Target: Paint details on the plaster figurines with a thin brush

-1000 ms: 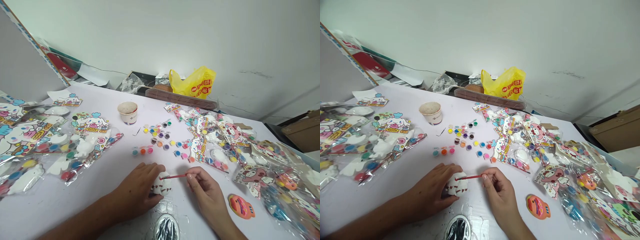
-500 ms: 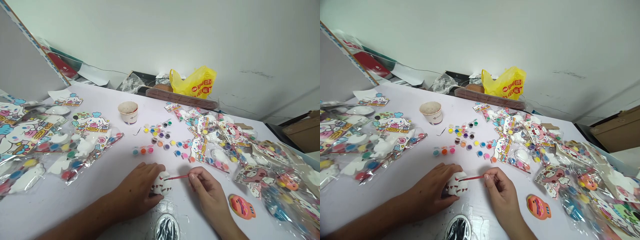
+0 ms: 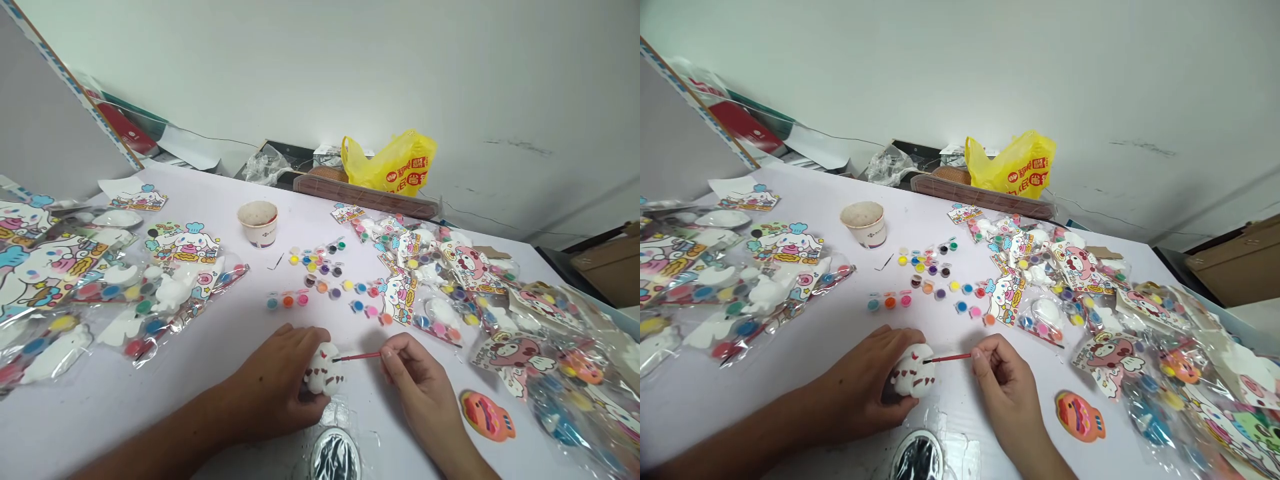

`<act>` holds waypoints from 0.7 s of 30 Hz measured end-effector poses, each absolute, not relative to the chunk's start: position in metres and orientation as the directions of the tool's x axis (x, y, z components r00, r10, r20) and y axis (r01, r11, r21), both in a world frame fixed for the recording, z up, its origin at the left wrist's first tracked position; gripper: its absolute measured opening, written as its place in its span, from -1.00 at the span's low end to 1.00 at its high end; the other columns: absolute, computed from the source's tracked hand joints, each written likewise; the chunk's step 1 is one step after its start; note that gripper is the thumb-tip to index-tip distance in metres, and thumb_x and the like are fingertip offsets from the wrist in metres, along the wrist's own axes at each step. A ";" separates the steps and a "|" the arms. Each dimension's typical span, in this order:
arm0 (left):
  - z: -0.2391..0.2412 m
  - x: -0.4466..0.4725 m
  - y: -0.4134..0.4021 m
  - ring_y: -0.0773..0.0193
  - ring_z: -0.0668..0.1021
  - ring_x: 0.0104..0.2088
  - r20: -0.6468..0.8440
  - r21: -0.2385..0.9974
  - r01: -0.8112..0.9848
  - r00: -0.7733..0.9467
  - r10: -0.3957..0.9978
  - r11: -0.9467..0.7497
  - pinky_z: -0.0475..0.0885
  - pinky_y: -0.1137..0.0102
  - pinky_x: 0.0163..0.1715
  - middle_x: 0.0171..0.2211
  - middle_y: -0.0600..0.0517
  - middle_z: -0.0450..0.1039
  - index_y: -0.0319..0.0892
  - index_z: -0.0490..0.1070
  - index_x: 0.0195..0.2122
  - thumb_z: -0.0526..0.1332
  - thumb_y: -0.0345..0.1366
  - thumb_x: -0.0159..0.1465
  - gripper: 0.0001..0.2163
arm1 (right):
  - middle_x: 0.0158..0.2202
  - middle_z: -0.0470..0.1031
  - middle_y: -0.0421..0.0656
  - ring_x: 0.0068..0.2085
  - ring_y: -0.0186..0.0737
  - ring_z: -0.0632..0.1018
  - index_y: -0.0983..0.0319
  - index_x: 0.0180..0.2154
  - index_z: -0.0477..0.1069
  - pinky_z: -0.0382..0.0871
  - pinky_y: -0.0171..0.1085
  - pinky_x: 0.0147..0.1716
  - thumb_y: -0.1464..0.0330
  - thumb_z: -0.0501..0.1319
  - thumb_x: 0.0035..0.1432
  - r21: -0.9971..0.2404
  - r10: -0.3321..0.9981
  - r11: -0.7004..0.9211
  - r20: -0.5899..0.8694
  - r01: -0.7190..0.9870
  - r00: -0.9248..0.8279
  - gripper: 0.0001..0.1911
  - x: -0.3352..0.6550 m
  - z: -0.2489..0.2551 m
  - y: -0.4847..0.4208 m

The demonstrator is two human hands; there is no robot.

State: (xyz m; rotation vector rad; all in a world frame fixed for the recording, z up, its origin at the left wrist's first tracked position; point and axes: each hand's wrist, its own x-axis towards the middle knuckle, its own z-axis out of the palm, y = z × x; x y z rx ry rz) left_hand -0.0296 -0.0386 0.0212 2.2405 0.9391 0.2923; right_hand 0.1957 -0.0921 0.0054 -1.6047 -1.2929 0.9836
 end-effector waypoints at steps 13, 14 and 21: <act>0.018 -0.029 -0.039 0.12 0.38 -0.21 -0.041 0.667 0.538 0.718 0.695 -0.516 0.26 0.24 -0.14 -0.16 0.03 0.38 -0.11 0.18 -0.01 0.26 -0.36 0.08 -0.56 | -0.55 0.18 -0.28 -0.51 -0.30 0.21 0.20 -0.43 0.30 0.10 -0.34 -0.52 0.08 0.11 0.27 -0.932 0.987 -0.144 -0.110 0.332 0.118 -0.65 0.196 0.002 -0.094; 0.017 -0.029 -0.039 0.12 0.38 -0.21 -0.040 0.667 0.537 0.718 0.695 -0.516 0.26 0.23 -0.14 -0.16 0.03 0.38 -0.11 0.18 -0.01 0.26 -0.36 0.09 -0.56 | -0.55 0.18 -0.28 -0.51 -0.30 0.21 0.20 -0.43 0.30 0.10 -0.34 -0.52 0.09 0.11 0.27 -0.931 0.987 -0.144 -0.112 0.336 0.113 -0.65 0.195 0.002 -0.094; 0.017 -0.029 -0.039 0.11 0.39 -0.18 -0.055 0.669 0.540 0.722 0.690 -0.511 0.25 0.22 -0.10 -0.11 0.02 0.39 -0.10 0.18 0.00 0.26 -0.36 0.09 -0.56 | -0.57 0.18 -0.28 -0.53 -0.30 0.23 0.20 -0.44 0.29 0.12 -0.35 -0.53 0.06 0.10 0.26 -0.921 0.984 -0.143 -0.093 0.363 0.151 -0.62 0.196 0.004 -0.093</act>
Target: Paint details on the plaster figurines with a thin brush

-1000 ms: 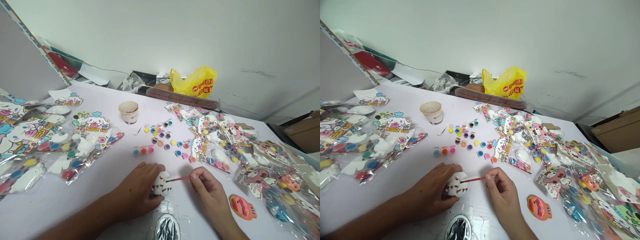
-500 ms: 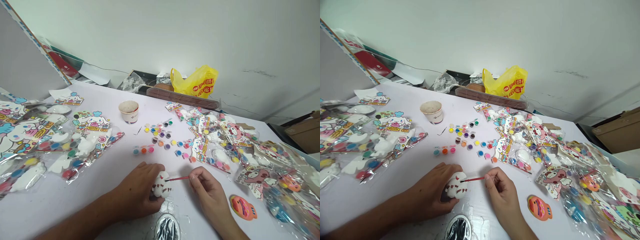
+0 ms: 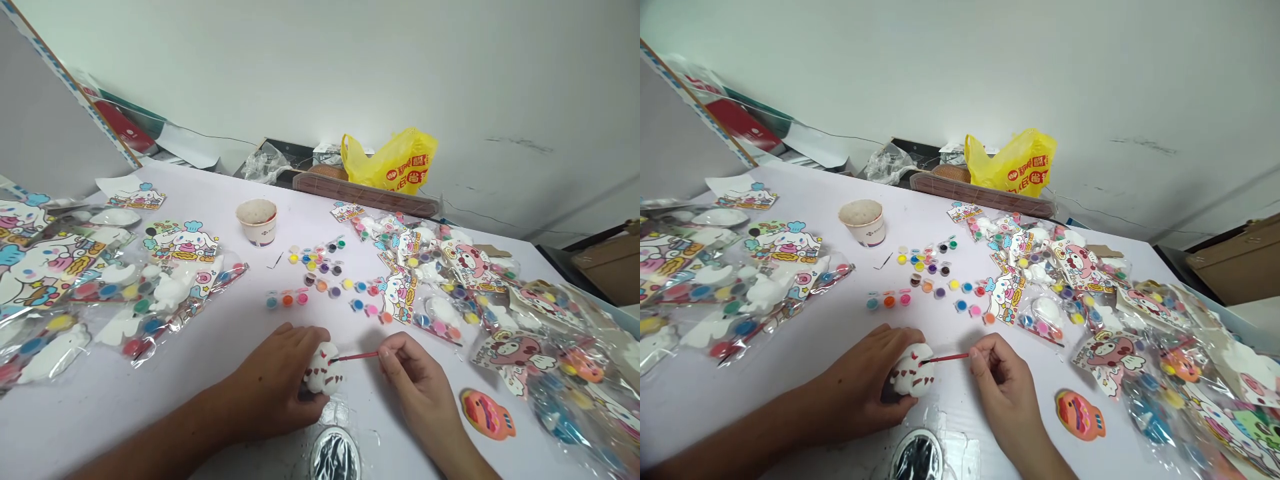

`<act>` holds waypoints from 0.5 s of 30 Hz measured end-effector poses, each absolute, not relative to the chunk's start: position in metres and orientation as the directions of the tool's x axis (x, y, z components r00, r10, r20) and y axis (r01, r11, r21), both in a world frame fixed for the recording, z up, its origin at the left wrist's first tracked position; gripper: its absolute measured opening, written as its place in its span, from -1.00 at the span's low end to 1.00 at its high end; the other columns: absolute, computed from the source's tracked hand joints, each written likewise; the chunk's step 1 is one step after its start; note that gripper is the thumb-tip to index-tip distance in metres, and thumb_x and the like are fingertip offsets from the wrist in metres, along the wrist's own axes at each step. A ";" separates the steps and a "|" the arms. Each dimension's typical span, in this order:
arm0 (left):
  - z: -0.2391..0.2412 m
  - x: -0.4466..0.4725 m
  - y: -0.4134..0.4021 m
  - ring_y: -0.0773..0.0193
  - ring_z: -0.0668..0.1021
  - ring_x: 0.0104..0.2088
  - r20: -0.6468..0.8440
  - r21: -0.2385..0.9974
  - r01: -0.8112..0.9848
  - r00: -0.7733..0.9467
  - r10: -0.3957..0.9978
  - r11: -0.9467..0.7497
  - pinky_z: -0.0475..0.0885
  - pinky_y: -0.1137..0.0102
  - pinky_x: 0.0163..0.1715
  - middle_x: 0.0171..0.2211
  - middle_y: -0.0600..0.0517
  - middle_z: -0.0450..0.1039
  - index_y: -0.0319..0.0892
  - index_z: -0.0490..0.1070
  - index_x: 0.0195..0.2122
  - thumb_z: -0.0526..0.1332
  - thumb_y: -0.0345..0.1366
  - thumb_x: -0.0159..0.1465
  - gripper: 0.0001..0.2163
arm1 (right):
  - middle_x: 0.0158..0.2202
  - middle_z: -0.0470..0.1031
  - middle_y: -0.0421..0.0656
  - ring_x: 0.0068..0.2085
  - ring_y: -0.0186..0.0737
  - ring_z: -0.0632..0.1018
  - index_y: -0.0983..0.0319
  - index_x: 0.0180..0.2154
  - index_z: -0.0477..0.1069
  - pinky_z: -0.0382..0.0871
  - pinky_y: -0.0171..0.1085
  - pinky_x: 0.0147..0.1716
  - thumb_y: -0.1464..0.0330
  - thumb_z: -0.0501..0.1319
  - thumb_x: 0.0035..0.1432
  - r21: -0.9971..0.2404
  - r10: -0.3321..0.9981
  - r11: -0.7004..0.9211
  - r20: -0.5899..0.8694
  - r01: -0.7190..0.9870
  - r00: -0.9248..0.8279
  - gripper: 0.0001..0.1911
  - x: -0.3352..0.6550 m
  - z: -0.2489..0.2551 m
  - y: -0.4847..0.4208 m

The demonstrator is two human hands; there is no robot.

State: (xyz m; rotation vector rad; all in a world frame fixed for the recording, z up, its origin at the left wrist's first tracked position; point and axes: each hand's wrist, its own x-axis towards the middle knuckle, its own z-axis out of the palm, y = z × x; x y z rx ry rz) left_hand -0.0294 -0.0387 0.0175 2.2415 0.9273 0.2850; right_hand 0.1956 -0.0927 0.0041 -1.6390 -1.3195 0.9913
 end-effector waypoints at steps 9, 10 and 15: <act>0.017 -0.030 -0.039 0.09 0.40 -0.18 -0.039 0.672 0.533 0.719 0.694 -0.514 0.26 0.23 -0.11 -0.12 0.01 0.39 -0.09 0.18 0.00 0.25 -0.36 0.09 -0.55 | -0.57 0.22 -0.27 -0.52 -0.28 0.27 0.19 -0.46 0.30 0.17 -0.34 -0.52 0.06 0.12 0.24 -0.922 0.984 -0.133 -0.080 0.364 0.157 -0.62 0.193 0.008 -0.092; 0.017 -0.030 -0.039 0.09 0.40 -0.18 -0.039 0.674 0.532 0.718 0.695 -0.512 0.26 0.23 -0.11 -0.12 0.00 0.39 -0.09 0.18 0.00 0.25 -0.35 0.09 -0.55 | -0.57 0.22 -0.27 -0.52 -0.28 0.27 0.19 -0.46 0.30 0.17 -0.34 -0.52 0.06 0.12 0.24 -0.922 0.985 -0.133 -0.082 0.363 0.153 -0.62 0.193 0.008 -0.093; 0.018 -0.030 -0.039 0.10 0.40 -0.20 -0.053 0.675 0.536 0.721 0.691 -0.508 0.26 0.23 -0.14 -0.13 0.01 0.39 -0.10 0.19 -0.02 0.26 -0.36 0.07 -0.56 | -0.57 0.20 -0.27 -0.53 -0.29 0.24 0.19 -0.45 0.30 0.13 -0.34 -0.53 0.07 0.12 0.25 -0.924 0.985 -0.123 -0.071 0.362 0.154 -0.63 0.195 0.002 -0.095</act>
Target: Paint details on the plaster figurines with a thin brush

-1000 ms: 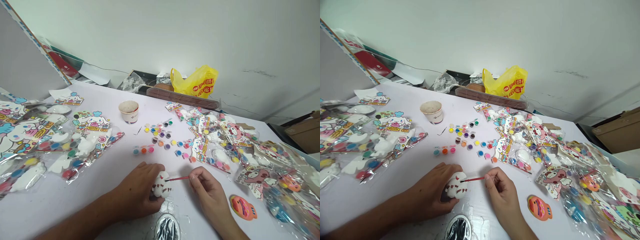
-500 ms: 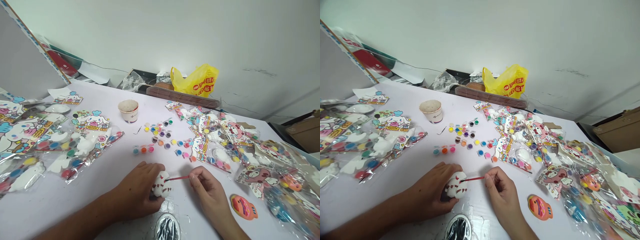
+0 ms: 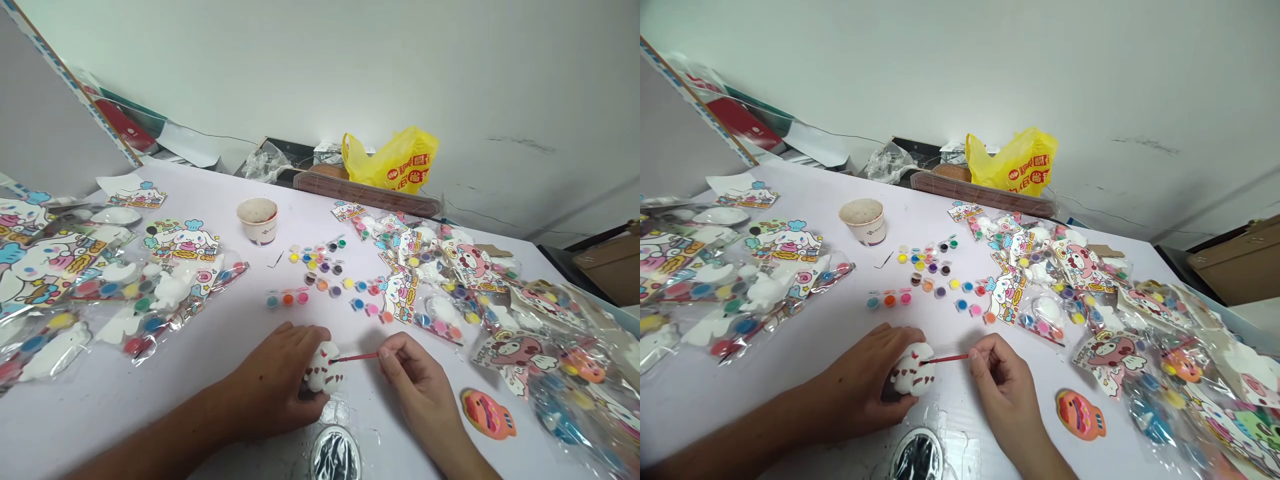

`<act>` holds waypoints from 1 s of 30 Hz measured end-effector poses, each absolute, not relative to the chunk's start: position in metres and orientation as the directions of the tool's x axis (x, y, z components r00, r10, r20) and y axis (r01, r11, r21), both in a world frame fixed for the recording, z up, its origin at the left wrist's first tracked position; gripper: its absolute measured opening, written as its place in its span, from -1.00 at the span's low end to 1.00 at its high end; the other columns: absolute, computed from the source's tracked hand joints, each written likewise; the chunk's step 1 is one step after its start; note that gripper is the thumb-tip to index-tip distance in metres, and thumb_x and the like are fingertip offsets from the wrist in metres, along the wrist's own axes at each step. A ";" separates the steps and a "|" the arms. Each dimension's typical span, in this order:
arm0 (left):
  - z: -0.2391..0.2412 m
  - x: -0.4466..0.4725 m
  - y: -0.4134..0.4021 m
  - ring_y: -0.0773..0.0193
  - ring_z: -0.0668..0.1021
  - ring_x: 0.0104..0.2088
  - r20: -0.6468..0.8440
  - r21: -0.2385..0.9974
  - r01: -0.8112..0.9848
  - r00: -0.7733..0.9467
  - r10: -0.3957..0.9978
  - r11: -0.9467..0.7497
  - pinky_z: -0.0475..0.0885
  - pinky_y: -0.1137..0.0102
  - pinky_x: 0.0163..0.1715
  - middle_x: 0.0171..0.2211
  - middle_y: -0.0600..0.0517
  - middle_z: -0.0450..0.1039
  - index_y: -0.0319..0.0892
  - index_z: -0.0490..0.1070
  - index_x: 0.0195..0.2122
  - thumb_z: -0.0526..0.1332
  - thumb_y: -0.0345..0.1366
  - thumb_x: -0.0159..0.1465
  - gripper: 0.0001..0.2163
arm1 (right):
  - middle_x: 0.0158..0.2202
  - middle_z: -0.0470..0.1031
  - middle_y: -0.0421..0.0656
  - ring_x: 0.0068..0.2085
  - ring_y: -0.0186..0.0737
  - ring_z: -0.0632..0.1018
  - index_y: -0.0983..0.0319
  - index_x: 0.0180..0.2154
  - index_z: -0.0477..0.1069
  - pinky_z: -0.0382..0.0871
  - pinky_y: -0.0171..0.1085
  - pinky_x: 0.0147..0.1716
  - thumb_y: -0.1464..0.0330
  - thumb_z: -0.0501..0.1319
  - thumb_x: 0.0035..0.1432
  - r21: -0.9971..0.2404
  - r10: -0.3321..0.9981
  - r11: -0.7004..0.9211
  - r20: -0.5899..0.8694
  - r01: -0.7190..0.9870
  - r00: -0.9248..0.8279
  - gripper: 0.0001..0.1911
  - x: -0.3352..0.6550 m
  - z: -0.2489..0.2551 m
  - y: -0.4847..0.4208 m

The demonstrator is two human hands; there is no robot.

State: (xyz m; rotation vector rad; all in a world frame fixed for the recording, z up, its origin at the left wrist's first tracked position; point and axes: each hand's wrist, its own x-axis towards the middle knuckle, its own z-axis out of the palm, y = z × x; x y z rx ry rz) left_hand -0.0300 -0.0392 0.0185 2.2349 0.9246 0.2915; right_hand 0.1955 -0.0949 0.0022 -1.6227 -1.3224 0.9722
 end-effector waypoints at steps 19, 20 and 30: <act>0.018 -0.030 -0.039 0.09 0.40 -0.19 -0.036 0.682 0.525 0.719 0.694 -0.509 0.26 0.23 -0.14 -0.15 0.01 0.39 -0.09 0.19 -0.02 0.25 -0.36 0.08 -0.57 | -0.57 0.20 -0.27 -0.53 -0.28 0.26 0.18 -0.46 0.30 0.16 -0.34 -0.54 0.07 0.13 0.25 -0.922 0.984 -0.116 -0.055 0.369 0.172 -0.63 0.197 0.003 -0.093; 0.019 -0.030 -0.039 0.09 0.40 -0.19 -0.037 0.682 0.526 0.719 0.694 -0.509 0.26 0.23 -0.14 -0.15 0.01 0.39 -0.09 0.19 -0.01 0.25 -0.36 0.09 -0.57 | -0.57 0.20 -0.27 -0.53 -0.28 0.26 0.19 -0.46 0.30 0.16 -0.34 -0.53 0.07 0.13 0.25 -0.921 0.984 -0.114 -0.054 0.372 0.167 -0.63 0.196 0.003 -0.093; 0.017 -0.029 -0.038 0.10 0.41 -0.19 -0.037 0.681 0.524 0.722 0.691 -0.511 0.26 0.22 -0.12 -0.16 0.01 0.39 -0.10 0.20 -0.02 0.25 -0.34 0.10 -0.59 | -0.57 0.20 -0.27 -0.53 -0.28 0.25 0.19 -0.46 0.32 0.15 -0.34 -0.54 0.08 0.14 0.24 -0.931 0.985 -0.097 -0.040 0.352 0.166 -0.64 0.195 0.002 -0.095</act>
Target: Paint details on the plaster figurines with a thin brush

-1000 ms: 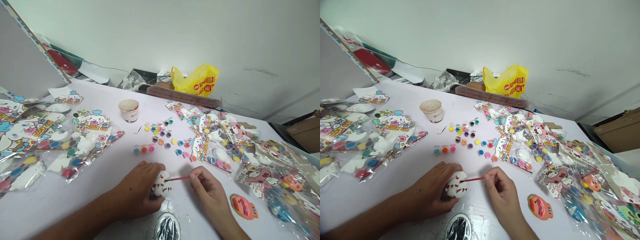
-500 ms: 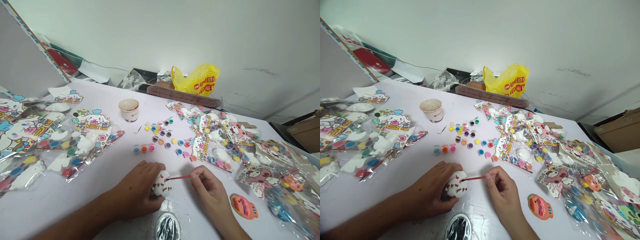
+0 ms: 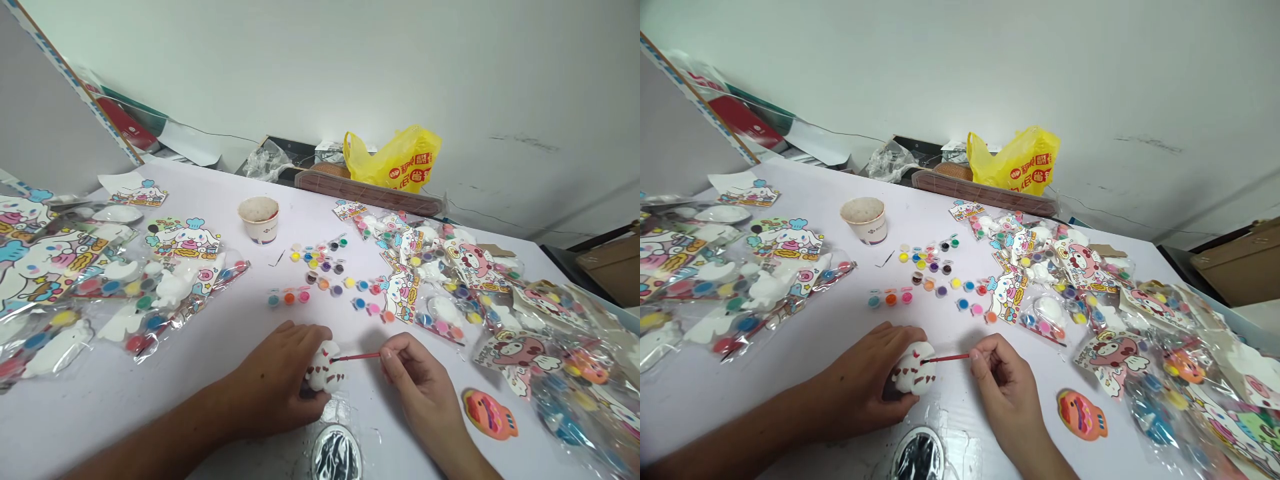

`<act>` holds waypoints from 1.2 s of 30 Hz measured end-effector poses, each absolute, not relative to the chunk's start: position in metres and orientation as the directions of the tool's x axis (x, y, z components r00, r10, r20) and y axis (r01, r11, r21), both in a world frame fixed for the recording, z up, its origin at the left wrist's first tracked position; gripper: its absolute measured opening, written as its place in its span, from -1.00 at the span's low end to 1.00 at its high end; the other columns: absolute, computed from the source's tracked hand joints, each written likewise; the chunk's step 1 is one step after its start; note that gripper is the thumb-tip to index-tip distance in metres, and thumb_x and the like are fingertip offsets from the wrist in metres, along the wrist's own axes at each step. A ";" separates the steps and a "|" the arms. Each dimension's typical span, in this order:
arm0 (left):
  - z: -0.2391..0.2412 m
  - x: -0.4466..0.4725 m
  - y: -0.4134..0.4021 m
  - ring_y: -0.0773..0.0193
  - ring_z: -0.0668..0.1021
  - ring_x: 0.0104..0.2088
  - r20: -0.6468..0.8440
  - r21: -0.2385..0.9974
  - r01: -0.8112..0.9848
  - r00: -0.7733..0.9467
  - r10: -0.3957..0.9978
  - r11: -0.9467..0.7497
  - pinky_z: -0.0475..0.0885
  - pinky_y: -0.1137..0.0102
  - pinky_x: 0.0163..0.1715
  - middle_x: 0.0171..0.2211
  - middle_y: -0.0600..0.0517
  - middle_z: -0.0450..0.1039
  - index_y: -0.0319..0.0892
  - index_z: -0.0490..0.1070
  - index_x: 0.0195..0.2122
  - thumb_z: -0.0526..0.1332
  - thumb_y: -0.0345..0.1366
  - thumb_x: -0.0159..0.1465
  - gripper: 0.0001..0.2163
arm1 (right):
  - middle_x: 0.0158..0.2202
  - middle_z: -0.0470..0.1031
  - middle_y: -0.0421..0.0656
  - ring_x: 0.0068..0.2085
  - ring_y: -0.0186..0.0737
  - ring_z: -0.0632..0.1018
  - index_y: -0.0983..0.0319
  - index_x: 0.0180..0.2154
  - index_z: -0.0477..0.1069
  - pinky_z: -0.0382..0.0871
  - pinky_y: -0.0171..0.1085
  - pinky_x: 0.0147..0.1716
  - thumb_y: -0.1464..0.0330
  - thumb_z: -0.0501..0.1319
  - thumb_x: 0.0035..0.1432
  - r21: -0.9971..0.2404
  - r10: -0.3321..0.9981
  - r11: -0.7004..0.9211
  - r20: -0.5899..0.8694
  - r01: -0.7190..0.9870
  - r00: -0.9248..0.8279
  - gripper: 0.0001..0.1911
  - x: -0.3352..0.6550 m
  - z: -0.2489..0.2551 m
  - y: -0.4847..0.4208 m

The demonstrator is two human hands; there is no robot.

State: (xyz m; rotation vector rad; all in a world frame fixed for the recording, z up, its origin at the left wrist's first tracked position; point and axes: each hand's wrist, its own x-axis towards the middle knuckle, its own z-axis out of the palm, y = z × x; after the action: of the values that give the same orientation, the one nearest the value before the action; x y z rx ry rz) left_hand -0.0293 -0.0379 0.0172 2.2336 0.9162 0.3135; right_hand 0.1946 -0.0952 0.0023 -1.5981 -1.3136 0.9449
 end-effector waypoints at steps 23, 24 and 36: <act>0.018 -0.031 -0.039 0.08 0.41 -0.17 -0.045 0.678 0.530 0.722 0.690 -0.510 0.27 0.22 -0.11 -0.14 0.00 0.40 -0.09 0.19 -0.01 0.26 -0.35 0.09 -0.57 | -0.55 0.22 -0.27 -0.51 -0.30 0.25 0.19 -0.44 0.32 0.14 -0.35 -0.52 0.12 0.13 0.27 -0.928 0.990 -0.100 -0.055 0.360 0.134 -0.67 0.194 0.002 -0.095; 0.018 -0.030 -0.039 0.08 0.41 -0.17 -0.047 0.677 0.530 0.724 0.689 -0.511 0.27 0.21 -0.11 -0.14 0.00 0.40 -0.09 0.18 -0.01 0.25 -0.35 0.09 -0.57 | -0.55 0.21 -0.28 -0.51 -0.30 0.25 0.19 -0.43 0.32 0.14 -0.35 -0.51 0.13 0.13 0.27 -0.929 0.990 -0.096 -0.053 0.357 0.129 -0.68 0.194 0.002 -0.095; 0.018 -0.030 -0.039 0.09 0.39 -0.17 -0.051 0.682 0.531 0.721 0.691 -0.504 0.24 0.23 -0.12 -0.14 0.02 0.38 -0.10 0.19 -0.02 0.26 -0.36 0.09 -0.58 | -0.54 0.22 -0.28 -0.50 -0.30 0.27 0.19 -0.42 0.32 0.15 -0.35 -0.51 0.16 0.14 0.28 -0.931 0.992 -0.045 0.000 0.361 0.124 -0.71 0.194 -0.003 -0.097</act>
State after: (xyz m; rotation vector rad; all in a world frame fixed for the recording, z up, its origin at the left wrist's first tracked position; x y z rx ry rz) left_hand -0.0299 -0.0386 0.0183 2.2273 0.9205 0.2972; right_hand 0.1941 -0.0972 -0.0028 -1.5500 -1.3681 0.9346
